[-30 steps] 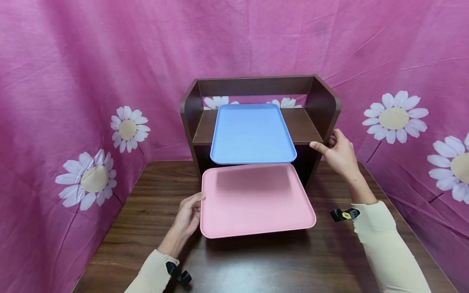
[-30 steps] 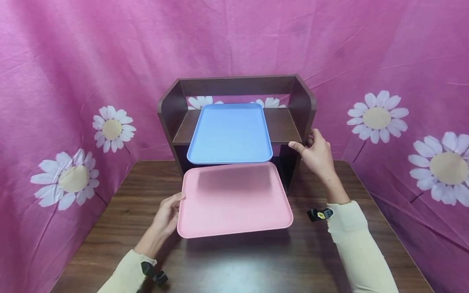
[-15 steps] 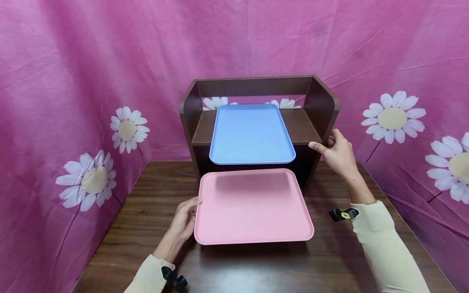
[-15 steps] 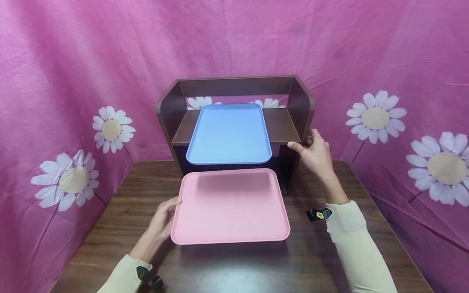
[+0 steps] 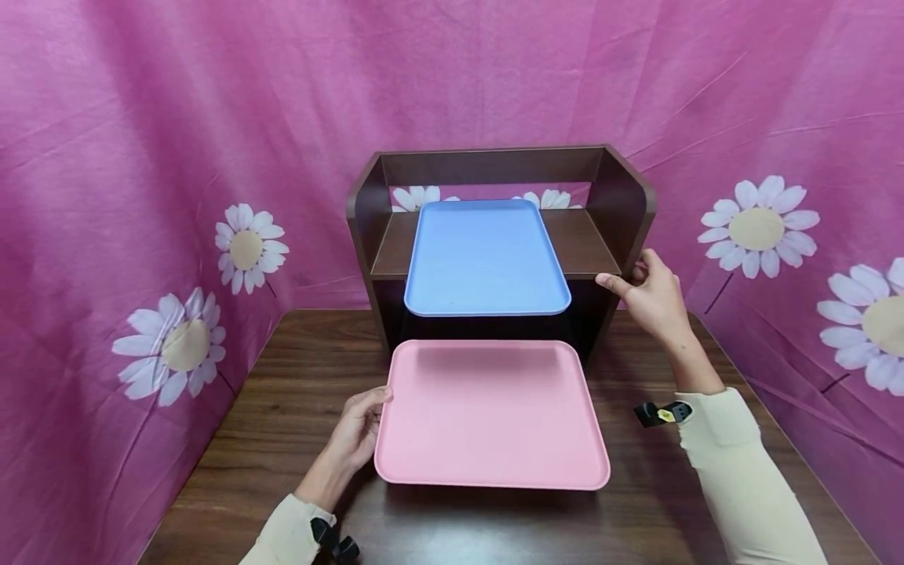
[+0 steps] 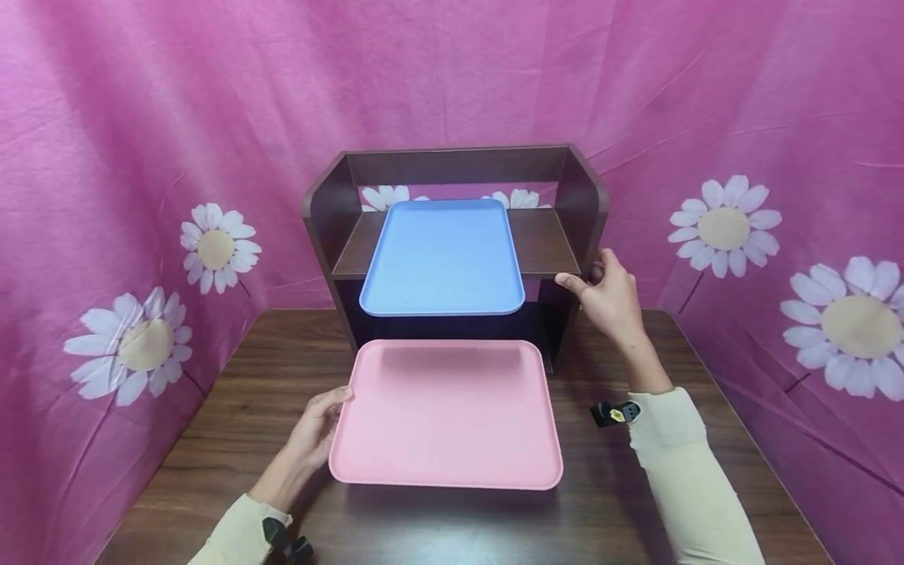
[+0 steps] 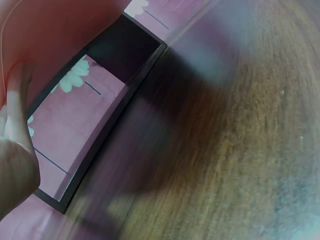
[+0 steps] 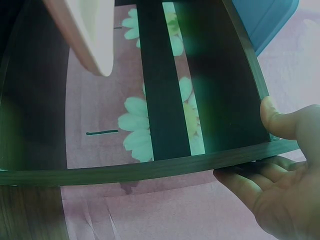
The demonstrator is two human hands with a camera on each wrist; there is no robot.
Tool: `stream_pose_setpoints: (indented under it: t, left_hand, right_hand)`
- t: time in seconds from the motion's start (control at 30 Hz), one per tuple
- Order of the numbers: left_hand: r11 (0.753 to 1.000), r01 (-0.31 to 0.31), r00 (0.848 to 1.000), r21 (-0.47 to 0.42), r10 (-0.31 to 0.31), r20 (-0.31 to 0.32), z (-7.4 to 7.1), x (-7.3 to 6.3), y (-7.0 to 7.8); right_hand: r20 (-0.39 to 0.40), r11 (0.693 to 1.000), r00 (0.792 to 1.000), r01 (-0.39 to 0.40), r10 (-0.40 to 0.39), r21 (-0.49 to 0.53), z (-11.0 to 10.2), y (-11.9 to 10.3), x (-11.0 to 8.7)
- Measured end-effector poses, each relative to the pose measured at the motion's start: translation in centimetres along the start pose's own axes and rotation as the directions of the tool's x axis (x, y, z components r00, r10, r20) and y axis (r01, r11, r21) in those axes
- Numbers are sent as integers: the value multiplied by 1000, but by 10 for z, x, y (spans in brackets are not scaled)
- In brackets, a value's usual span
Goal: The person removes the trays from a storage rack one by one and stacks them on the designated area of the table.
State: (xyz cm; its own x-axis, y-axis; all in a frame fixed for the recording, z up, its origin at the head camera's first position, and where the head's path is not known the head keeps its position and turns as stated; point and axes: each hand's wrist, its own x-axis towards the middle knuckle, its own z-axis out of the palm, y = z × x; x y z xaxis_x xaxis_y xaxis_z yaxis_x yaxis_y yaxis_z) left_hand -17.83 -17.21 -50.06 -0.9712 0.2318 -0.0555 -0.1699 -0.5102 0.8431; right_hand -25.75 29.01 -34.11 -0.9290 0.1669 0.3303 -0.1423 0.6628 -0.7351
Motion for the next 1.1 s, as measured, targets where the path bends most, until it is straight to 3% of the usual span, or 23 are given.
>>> stream_pose_setpoints:
  t: [0.53,1.1]
  left_hand:
    - [998,56,995,-12,-55,89,-3,-3,-7]
    - [994,104,985,21,-106,136,-9,-6,-16]
  right_hand:
    - [1,1000,1000,3,-3,1,0,-2,0]
    - [-4,1000,1000,4,-4,-11,-1,1,-1]
